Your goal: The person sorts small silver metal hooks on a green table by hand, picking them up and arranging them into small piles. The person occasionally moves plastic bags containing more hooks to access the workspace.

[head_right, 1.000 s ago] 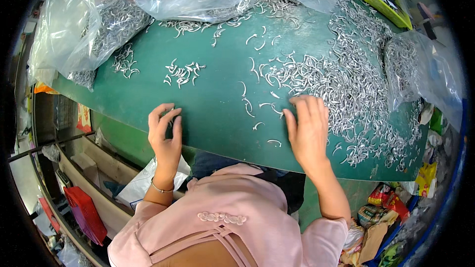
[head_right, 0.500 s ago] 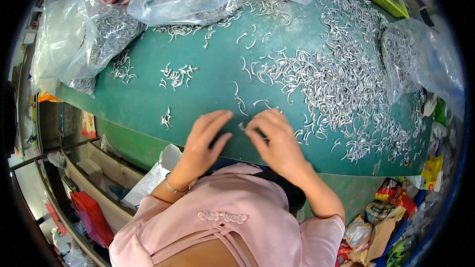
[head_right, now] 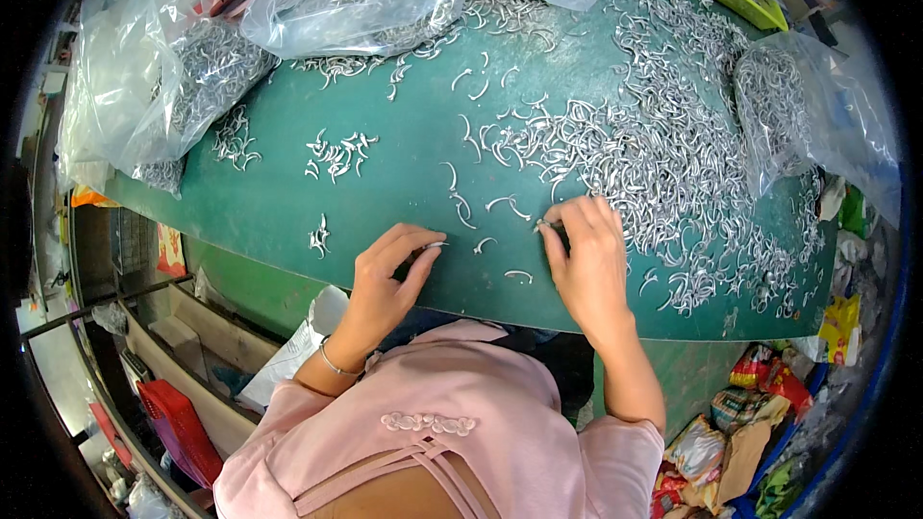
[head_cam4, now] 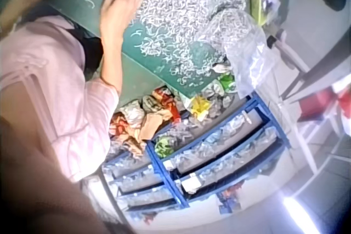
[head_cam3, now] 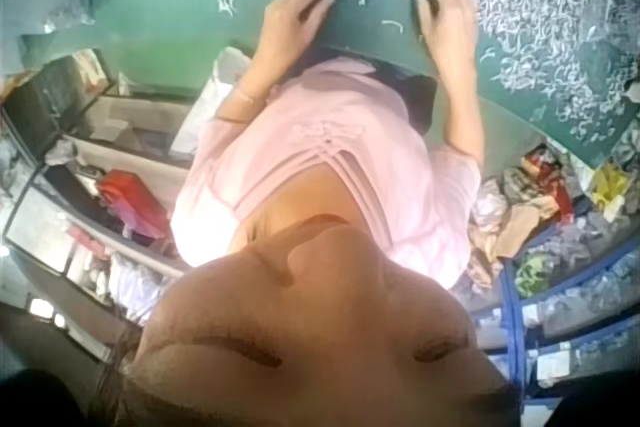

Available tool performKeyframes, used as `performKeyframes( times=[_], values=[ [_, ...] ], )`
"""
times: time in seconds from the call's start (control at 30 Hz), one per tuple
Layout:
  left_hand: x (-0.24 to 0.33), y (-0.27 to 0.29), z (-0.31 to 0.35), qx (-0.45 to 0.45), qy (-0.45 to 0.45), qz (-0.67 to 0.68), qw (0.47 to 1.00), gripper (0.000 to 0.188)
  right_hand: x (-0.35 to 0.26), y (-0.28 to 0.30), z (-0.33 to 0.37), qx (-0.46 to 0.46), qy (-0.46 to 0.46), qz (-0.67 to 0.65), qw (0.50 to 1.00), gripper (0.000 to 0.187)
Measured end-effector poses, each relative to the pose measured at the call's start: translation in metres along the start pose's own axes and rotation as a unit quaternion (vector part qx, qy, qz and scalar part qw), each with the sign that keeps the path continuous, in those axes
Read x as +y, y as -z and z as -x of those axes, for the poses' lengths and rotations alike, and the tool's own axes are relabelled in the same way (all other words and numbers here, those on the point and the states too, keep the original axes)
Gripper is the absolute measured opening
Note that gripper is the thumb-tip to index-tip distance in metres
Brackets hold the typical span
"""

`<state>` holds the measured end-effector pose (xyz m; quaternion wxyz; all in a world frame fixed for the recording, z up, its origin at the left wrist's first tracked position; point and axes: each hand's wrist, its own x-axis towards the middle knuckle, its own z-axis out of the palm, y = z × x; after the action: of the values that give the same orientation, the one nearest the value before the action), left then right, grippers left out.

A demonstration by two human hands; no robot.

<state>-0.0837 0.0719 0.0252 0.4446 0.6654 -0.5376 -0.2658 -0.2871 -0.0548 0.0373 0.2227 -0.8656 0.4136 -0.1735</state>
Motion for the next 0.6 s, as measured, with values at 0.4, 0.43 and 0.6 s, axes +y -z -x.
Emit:
performKeyframes(
  times=[0.4,0.43,0.6],
  values=[
    [-0.018,0.007,-0.008,-0.009,0.200,0.366,0.909,0.021,-0.008,-0.002,-0.021,0.098,0.064,0.001,0.993,0.019],
    [-0.019,0.010,-0.011,0.028,0.171,0.318,0.932,0.020,-0.001,-0.001,-0.026,0.127,0.055,0.061,0.989,0.019],
    [-0.043,0.040,-0.039,0.170,0.086,0.041,0.981,0.023,0.020,-0.011,-0.029,0.088,0.053,0.121,0.987,0.017]
  ],
)
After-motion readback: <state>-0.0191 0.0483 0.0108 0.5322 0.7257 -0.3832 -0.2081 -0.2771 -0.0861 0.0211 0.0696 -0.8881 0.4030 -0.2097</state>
